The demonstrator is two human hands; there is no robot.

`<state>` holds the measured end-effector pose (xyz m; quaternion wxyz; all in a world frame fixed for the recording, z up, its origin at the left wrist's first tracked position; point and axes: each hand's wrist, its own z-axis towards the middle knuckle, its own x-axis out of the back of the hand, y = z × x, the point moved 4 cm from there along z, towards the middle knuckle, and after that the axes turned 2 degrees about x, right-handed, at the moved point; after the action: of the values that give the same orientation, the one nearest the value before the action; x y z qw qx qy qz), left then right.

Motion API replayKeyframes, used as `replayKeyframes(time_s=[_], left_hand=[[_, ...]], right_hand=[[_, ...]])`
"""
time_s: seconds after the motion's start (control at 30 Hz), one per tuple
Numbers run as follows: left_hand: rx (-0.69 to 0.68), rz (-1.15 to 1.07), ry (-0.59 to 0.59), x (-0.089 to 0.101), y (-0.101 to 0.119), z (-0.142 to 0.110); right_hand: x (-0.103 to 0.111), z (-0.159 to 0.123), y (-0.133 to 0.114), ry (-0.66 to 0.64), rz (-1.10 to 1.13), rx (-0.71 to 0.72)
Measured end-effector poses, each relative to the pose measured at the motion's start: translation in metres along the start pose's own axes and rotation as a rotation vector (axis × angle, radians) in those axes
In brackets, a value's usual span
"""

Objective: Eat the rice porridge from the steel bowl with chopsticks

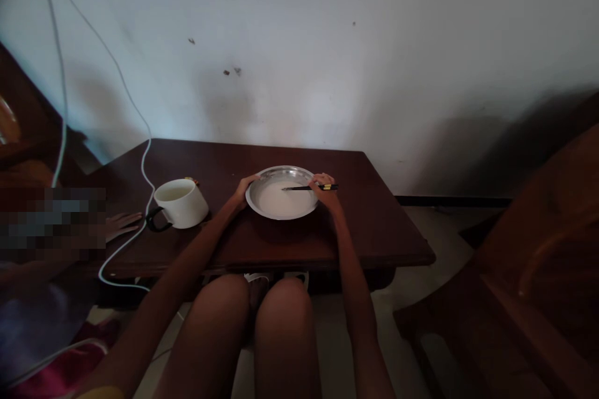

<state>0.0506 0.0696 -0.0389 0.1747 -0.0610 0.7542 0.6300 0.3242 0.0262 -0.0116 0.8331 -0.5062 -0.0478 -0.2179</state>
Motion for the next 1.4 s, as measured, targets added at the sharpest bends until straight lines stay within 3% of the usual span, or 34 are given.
replayKeyframes(time_s=[0.17,0.4,0.6,0.87,1.1,1.3,1.4], left_hand=[[-0.002,0.005,0.008,0.001,-0.001,0.0],[-0.027,0.01,0.011,0.003,-0.002,0.001],[-0.003,0.017,0.026,0.003,-0.002,0.003],[-0.017,0.004,-0.016,0.0,0.0,0.0],[-0.014,0.006,-0.003,0.0,0.001,-0.001],[0.015,-0.003,0.025,0.003,-0.002,0.002],[-0.013,-0.025,0.01,0.003,-0.003,0.004]], right_hand=[[0.016,0.0,0.004,0.031,0.041,-0.027],[-0.006,-0.001,-0.004,0.011,0.019,0.025],[0.017,0.002,0.014,0.158,0.054,-0.078],[-0.007,-0.004,0.006,0.038,0.104,-0.073],[0.014,0.0,0.018,0.112,0.101,-0.118],[-0.01,-0.003,0.006,0.001,0.095,-0.065],[-0.005,-0.002,0.008,0.036,0.076,-0.072]])
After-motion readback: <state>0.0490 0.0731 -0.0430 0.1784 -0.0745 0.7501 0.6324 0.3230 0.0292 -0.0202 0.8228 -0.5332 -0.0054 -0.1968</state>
